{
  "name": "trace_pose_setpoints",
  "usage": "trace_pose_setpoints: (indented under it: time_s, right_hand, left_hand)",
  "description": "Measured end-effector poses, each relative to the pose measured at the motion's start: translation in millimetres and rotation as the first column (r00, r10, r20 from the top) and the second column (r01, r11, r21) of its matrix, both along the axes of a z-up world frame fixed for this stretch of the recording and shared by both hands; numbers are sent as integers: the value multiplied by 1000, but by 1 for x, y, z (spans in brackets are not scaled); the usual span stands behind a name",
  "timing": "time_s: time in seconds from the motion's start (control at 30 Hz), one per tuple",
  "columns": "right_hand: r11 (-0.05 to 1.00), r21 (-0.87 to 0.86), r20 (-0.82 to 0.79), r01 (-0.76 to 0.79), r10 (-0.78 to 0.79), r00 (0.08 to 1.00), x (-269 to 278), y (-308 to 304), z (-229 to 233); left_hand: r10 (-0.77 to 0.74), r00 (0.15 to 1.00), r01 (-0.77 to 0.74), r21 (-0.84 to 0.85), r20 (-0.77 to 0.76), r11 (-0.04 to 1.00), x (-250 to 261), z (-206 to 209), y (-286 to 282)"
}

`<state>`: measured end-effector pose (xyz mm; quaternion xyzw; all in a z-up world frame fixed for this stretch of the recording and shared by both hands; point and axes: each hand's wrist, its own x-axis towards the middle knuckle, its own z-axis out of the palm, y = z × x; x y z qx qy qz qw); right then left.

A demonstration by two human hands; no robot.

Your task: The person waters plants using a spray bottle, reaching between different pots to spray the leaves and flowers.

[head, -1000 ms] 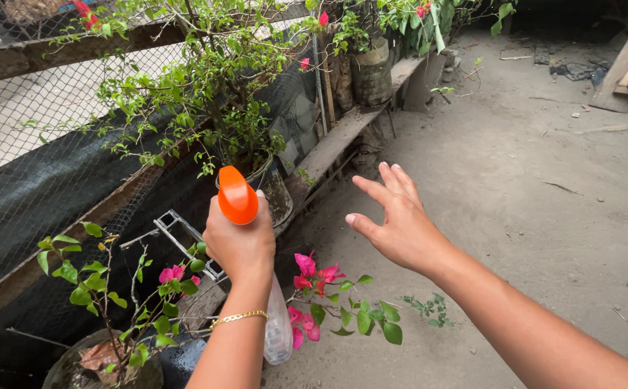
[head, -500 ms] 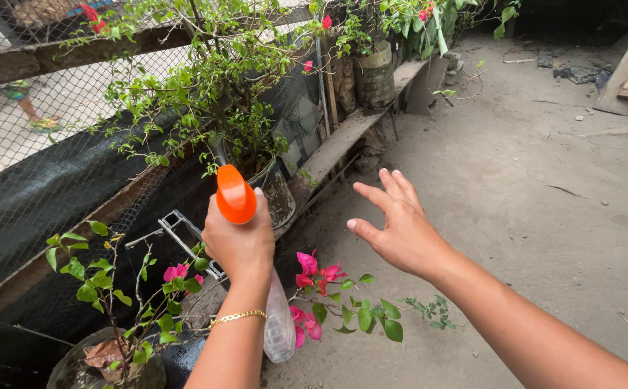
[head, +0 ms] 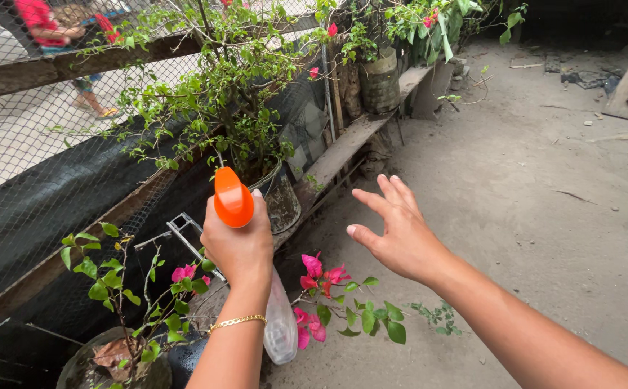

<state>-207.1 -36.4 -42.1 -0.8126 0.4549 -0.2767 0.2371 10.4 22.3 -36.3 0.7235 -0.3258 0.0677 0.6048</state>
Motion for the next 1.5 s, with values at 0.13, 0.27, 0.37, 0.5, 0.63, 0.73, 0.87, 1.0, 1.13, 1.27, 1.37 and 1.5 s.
trace_pose_setpoints:
  time_s: [0.13,0.27,0.37,0.5,0.63,0.73,0.87,1.0,1.13,1.27,1.37,1.5]
  right_hand:
    - [1000,-14,-22,8,-8,1000,0,0,-3]
    - [998,-57,-47,-14,12,999,5,3,-2]
    - [993,-47,1,-110,110,994,15,8,5]
    - [949,-10,134,-315,313,940,31,16,18]
    - [840,165,557,-516,353,752,43,29,33]
    - [824,271,634,-498,236,736,44,35,45]
    - [860,202,669,-469,229,707,44,30,46]
    - [873,114,701,-473,267,661,39,13,28]
    - [922,211,698,-323,89,710,37,0,17]
    - [906,307,694,-291,-4,720,36,6,25]
    - [914,229,731,-335,66,680,42,8,31]
    - [924,239,666,-298,67,743,45,4,40]
  left_hand:
    - [6,1000,-6,14,1,1000,-2,-4,1]
    - [-55,998,55,0,3,998,-15,0,2]
    - [-104,994,104,-5,-38,995,-32,11,4]
    - [-191,981,190,-15,-46,982,-56,28,1]
    - [-322,947,322,-6,-2,947,-71,37,-1]
    - [-374,919,368,70,121,927,-71,37,-3]
    - [-492,866,462,233,90,856,-69,31,-3]
    - [-609,791,591,324,-52,739,-67,23,-2]
    - [-588,799,599,257,-126,758,-54,9,2]
    - [-406,892,451,352,-197,820,-36,-6,10]
    - [-277,961,258,418,-14,871,-21,-18,19]
    - [-170,978,105,423,120,900,-2,-21,26]
